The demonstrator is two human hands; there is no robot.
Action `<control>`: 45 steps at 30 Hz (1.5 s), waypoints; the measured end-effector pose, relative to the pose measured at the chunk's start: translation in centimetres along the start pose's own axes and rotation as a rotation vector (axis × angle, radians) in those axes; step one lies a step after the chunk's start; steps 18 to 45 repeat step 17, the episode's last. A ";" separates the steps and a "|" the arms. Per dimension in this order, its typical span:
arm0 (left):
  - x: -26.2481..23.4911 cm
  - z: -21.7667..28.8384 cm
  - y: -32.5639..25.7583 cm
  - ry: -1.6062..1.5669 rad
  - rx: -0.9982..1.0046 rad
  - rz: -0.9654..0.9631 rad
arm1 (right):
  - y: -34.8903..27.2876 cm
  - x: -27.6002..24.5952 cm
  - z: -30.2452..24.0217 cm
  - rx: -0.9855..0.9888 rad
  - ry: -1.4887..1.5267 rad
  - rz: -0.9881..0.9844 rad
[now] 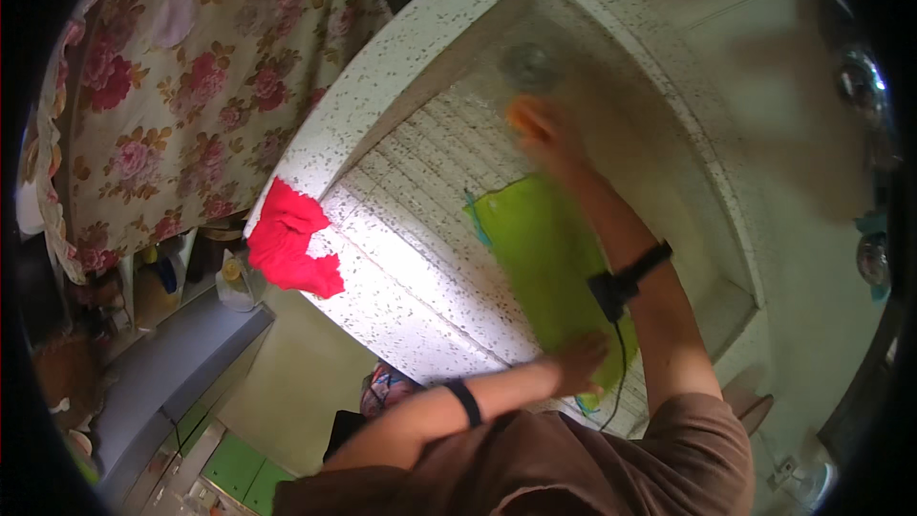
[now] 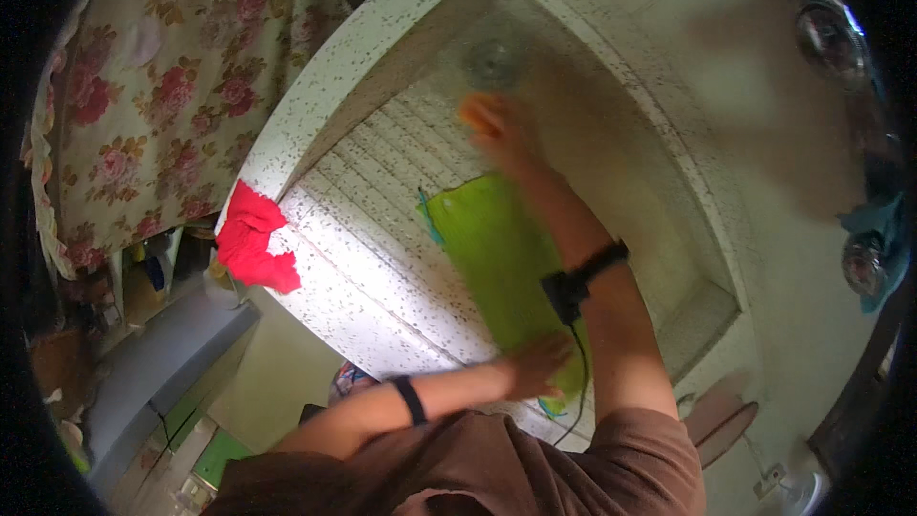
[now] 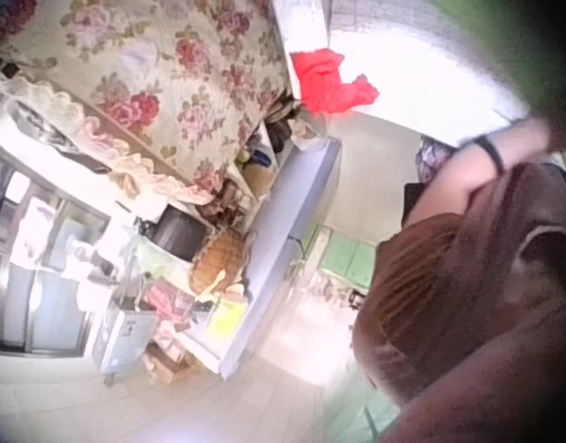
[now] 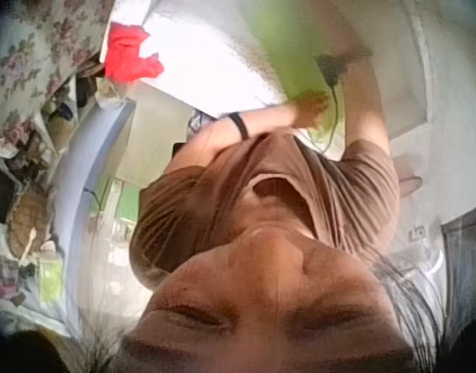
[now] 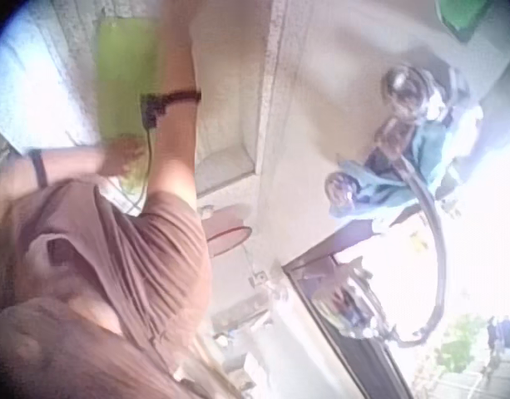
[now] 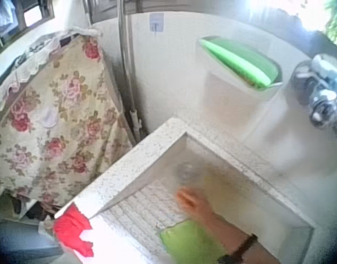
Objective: The person mops the tiled floor in a bedroom and hallway using a flat mop and a yellow bucket. They move the mop back and forth across the floor, then detach the mop pad and wash it in a sink.
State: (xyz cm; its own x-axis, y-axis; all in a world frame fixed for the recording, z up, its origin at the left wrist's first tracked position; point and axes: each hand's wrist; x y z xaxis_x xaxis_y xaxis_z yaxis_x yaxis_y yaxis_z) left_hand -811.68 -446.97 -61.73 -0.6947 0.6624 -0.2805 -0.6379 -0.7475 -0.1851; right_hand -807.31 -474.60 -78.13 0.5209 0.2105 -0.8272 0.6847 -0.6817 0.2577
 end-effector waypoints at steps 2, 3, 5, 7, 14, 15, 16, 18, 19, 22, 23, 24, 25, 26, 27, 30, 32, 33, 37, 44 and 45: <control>-4.1 -2.1 -1.3 -0.022 0.032 0.037 | -6.2 -5.0 4.2 0.414 0.207 0.009; -6.9 -4.0 -1.7 0.050 0.027 -0.020 | -9.8 -7.6 5.9 0.445 -0.106 0.033; -12.4 -7.8 -2.6 0.381 0.013 0.014 | -16.3 -11.3 8.1 0.750 -0.233 0.100; -16.3 -10.2 -3.7 0.621 -0.065 0.046 | -20.2 -12.0 8.5 1.281 -0.955 0.027; -19.2 -8.9 -8.1 0.638 -0.229 -0.052 | -14.5 -5.4 1.2 0.553 -0.421 -0.312; -19.5 -8.2 -9.2 0.639 -0.266 -0.101 | -13.1 -4.8 -1.0 0.316 -0.186 0.018; -19.7 -7.7 -10.1 0.638 -0.307 -0.144 | -12.0 -4.4 -3.5 0.187 -0.170 -0.013; -19.7 -7.2 -11.0 0.619 -0.348 -0.181 | -10.9 -4.2 -6.4 0.058 -0.151 -0.051; -19.7 -7.2 -11.0 0.619 -0.348 -0.181 | -10.9 -4.2 -6.4 0.058 -0.151 -0.051; -19.7 -7.2 -11.0 0.619 -0.348 -0.181 | -10.9 -4.2 -6.4 0.058 -0.151 -0.051; -19.7 -7.2 -11.0 0.619 -0.348 -0.181 | -10.9 -4.2 -6.4 0.058 -0.151 -0.051; -19.7 -7.2 -11.0 0.619 -0.348 -0.181 | -10.9 -4.2 -6.4 0.058 -0.151 -0.051; -19.7 -7.2 -11.0 0.619 -0.348 -0.181 | -10.9 -4.2 -6.4 0.058 -0.151 -0.051; -19.7 -7.2 -11.0 0.619 -0.348 -0.181 | -10.9 -4.2 -6.4 0.058 -0.151 -0.051; -19.7 -7.2 -11.0 0.619 -0.348 -0.181 | -10.9 -4.2 -6.4 0.058 -0.151 -0.051; -19.7 -7.2 -11.0 0.619 -0.348 -0.181 | -10.9 -4.2 -6.4 0.058 -0.151 -0.051; -19.7 -7.2 -11.0 0.619 -0.348 -0.181 | -10.9 -4.2 -6.4 0.058 -0.151 -0.051; -19.7 -7.2 -11.0 0.619 -0.348 -0.181 | -10.9 -4.2 -6.4 0.058 -0.151 -0.051; -19.7 -7.2 -11.0 0.619 -0.348 -0.181 | -10.9 -4.2 -6.4 0.058 -0.151 -0.051; -19.7 -7.2 -11.0 0.619 -0.348 -0.181 | -10.9 -4.2 -6.4 0.058 -0.151 -0.051; -19.7 -7.2 -11.0 0.619 -0.348 -0.181 | -10.9 -4.2 -6.4 0.058 -0.151 -0.051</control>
Point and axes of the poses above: each hand's wrist, its own y-axis towards the middle knuckle, its own x-axis out of the palm, z = x × y, and after that the axes turned 9 degrees about -y, right-handed
